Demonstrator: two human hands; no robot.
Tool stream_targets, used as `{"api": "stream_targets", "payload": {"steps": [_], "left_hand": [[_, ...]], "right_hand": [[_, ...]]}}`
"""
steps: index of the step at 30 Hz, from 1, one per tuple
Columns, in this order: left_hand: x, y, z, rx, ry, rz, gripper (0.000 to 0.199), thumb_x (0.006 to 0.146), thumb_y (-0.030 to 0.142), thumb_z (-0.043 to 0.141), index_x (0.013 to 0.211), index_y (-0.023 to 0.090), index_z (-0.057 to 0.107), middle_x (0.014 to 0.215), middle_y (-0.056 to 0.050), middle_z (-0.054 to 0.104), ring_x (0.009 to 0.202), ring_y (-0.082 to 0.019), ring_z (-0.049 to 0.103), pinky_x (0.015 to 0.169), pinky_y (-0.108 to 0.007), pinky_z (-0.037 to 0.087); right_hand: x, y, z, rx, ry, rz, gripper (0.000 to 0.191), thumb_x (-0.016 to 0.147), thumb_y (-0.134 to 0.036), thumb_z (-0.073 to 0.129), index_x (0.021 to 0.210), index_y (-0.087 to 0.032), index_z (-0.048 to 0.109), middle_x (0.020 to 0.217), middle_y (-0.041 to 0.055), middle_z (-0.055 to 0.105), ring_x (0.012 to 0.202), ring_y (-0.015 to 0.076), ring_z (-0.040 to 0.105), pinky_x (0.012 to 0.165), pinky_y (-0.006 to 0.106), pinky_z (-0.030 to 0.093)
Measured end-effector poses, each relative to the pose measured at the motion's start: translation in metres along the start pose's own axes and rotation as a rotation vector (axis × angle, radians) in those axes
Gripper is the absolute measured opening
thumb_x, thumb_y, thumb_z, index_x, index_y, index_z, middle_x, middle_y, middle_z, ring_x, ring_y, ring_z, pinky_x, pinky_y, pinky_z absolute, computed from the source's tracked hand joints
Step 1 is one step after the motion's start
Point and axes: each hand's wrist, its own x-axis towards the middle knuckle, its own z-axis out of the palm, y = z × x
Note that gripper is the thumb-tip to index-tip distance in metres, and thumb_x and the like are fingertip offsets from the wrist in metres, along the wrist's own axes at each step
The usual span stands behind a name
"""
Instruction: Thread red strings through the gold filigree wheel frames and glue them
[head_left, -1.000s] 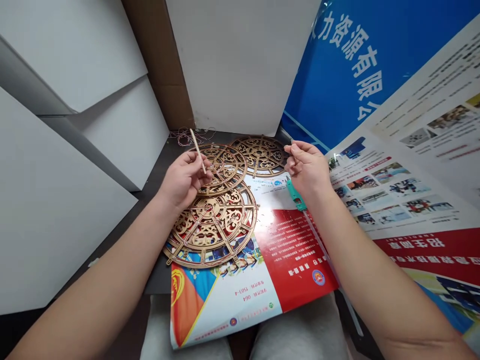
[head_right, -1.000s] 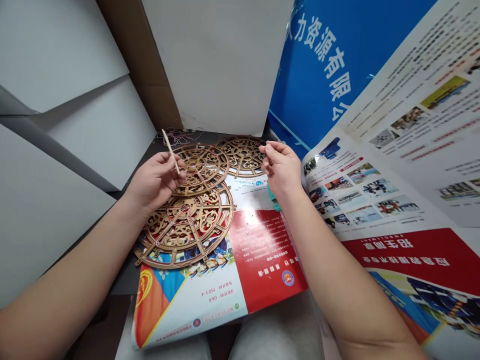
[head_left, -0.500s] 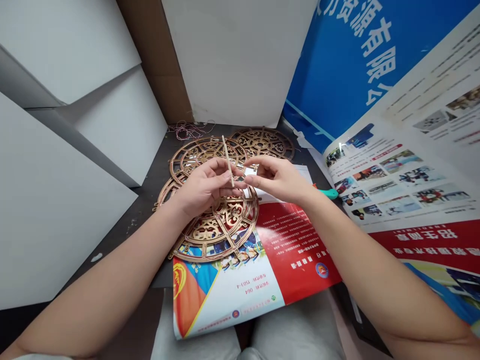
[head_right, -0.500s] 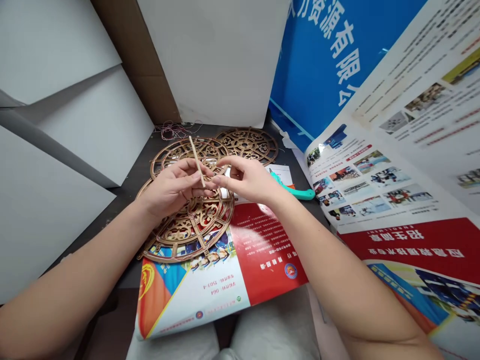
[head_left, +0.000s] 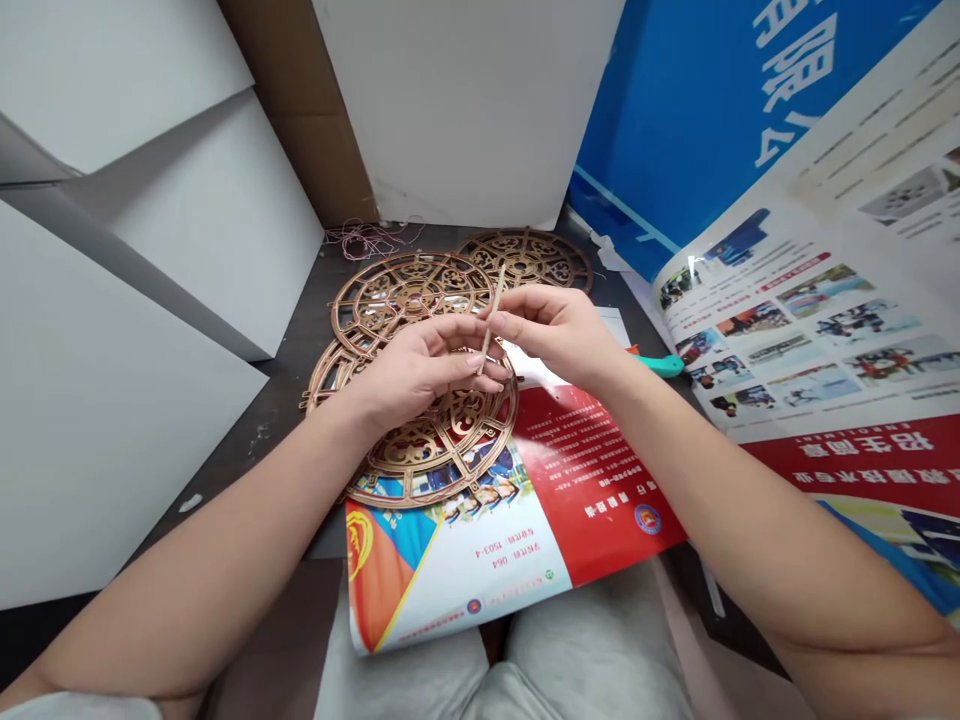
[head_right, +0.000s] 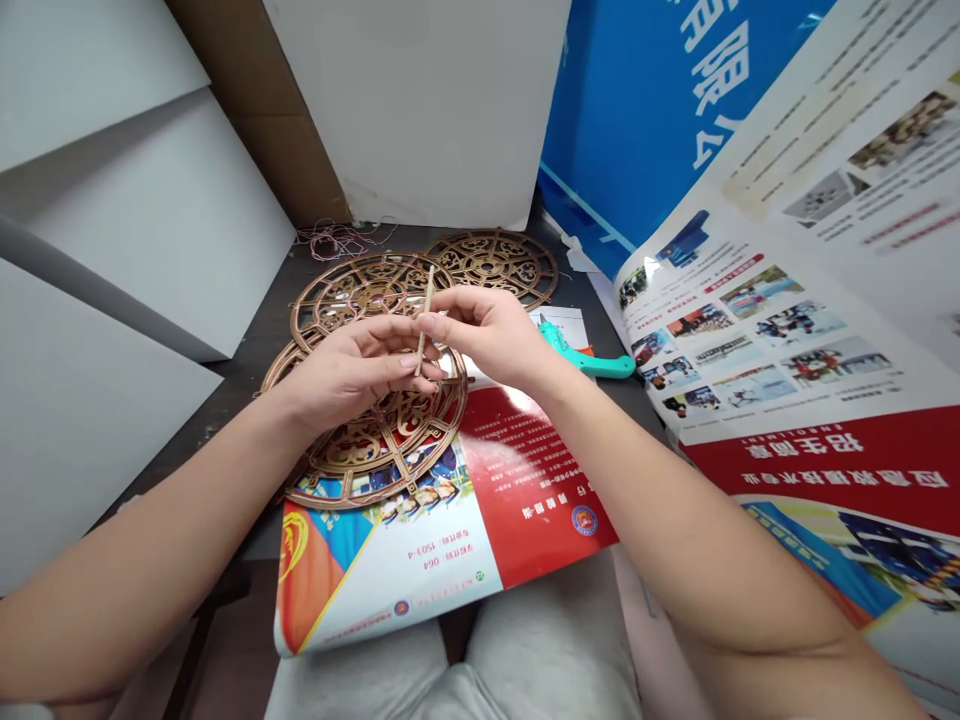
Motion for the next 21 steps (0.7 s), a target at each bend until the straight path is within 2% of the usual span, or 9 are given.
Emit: {"api": "stream_targets", "payload": {"steps": [4,7,15,21], "left_hand": [[0.0005,-0.0021,0.0009,-0.019,0.015,-0.055,0.034,0.086,0.014,0.083,0.118,0.014,0.073,0.102,-0.009,0.077,0.089,-0.021,0.079,0.080,-0.032,0.068],[0.0007,-0.0022,0.0022,-0.031,0.053,-0.077,0.033,0.085,0.016,0.085,0.114,0.014,0.072,0.098,-0.008,0.078,0.082,-0.021,0.079,0.076,-0.032,0.068],[0.0001,-0.0005,0.0036,-0.029,0.151,-0.015,0.025,0.088,0.015,0.080,0.112,0.012,0.073,0.095,-0.009,0.080,0.076,-0.019,0.079,0.071,-0.030,0.068],[0.0004,0.0002,0.0061,0.001,0.203,-0.028,0.021,0.089,0.011,0.073,0.110,0.009,0.076,0.100,-0.013,0.081,0.075,-0.019,0.078,0.070,-0.030,0.068]], "right_hand": [[0.0027,-0.0017,0.0007,0.059,0.133,0.061,0.049,0.072,-0.060,0.091,0.082,-0.019,0.068,0.065,-0.0037,0.058,0.054,0.0079,0.045,0.047,0.024,0.035],[0.0030,-0.0012,-0.0007,0.118,0.177,0.111,0.050,0.071,-0.059,0.093,0.079,-0.019,0.064,0.061,-0.0061,0.051,0.049,0.0058,0.036,0.043,0.023,0.026],[0.0011,0.0026,-0.0019,0.156,0.178,0.089,0.046,0.075,-0.055,0.091,0.081,-0.020,0.064,0.063,-0.0054,0.050,0.051,0.0065,0.040,0.044,0.023,0.029],[0.0013,0.0043,-0.0011,0.196,0.156,0.070,0.047,0.074,-0.055,0.092,0.083,-0.021,0.062,0.061,-0.0062,0.051,0.048,0.0062,0.039,0.043,0.023,0.029]]}}
